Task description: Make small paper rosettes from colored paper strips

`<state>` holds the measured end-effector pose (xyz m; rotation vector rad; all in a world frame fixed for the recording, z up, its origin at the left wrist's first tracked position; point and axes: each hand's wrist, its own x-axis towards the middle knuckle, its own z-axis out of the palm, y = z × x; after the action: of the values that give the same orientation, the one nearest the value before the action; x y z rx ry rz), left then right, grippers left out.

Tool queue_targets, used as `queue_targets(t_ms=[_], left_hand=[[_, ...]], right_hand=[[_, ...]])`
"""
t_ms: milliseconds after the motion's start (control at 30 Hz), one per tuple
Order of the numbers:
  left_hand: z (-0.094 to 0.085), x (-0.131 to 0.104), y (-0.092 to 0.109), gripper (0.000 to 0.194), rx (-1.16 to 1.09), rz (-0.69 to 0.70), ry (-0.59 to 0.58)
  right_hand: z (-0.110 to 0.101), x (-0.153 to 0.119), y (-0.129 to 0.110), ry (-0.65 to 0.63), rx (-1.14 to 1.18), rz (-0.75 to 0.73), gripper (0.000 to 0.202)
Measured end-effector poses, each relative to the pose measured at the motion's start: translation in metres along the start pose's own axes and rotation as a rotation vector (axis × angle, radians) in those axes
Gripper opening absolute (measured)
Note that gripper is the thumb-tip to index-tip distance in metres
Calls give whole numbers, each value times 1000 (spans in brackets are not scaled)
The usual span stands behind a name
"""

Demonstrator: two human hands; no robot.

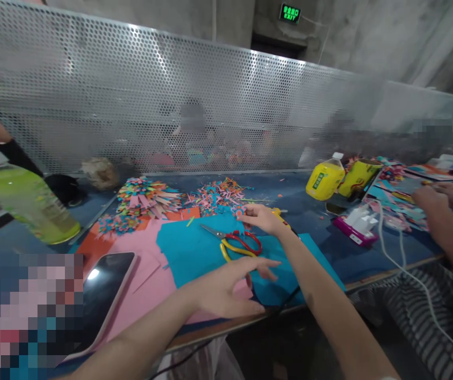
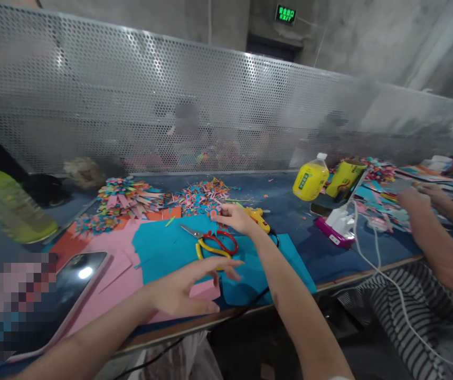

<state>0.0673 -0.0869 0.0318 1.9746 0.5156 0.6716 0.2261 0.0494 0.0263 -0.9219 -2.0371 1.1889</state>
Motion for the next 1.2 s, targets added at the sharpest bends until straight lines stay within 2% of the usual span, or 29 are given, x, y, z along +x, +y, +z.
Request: queue_targets(t_ms=[100,133,200,233,267,333,400,433,467,500,533,567,633,733,833,1000,1133,1200], left_hand=[[-3,-1,-4,32,55,-58,51],[-4,-2,-6,34,85,-32,69],[-4,-2,-9,56,133,45,89],[-4,-2,-10,66,128,54,86],[-3,-1,-11,65,101,22,83],[-5,1,-12,45,14,-102,139],[-13,3,-16,36,-35,-176,338],[-20,4,-19,39,-21,-163,492],[-28,5,-23,51,19,-119,674],[-37,5,-29,62,97,-119,790],[-47,4,-36,64,221,-183,897],[-58,2,-43,61,361,-289,953],[-75,-3,-59,60,654,-469,955],[-92,-12,-75,61,1010,-679,825],[-98,-16,-81,57,1201,-766,754],[-95,-14,-71,50,1242,-876,629],[-82,-12,-52,45,1181,-847,496],[-76,-12,-46,48,1144,-827,430]], right_hand=[[1,-2,-2,-39,13,-10,34],[1,-2,-3,-51,23,-15,35],[1,-2,-3,-75,38,-14,35],[1,-2,-2,-81,37,-8,35],[1,-2,-2,-78,33,-1,35],[1,-2,-1,-37,30,0,35],[0,-1,0,12,41,-2,35],[-1,-2,0,24,47,1,35],[-1,-2,1,22,49,7,35],[-2,-2,1,12,48,17,34],[-2,-2,1,1,51,27,34],[-2,-2,2,-7,61,32,34],[-2,-2,3,-53,107,49,34],[2,-2,5,-197,164,101,40],[7,-2,8,-322,181,118,42],[15,-3,7,-347,211,87,36],[24,-7,0,-363,135,129,40],[30,-10,-3,-402,88,97,37]])
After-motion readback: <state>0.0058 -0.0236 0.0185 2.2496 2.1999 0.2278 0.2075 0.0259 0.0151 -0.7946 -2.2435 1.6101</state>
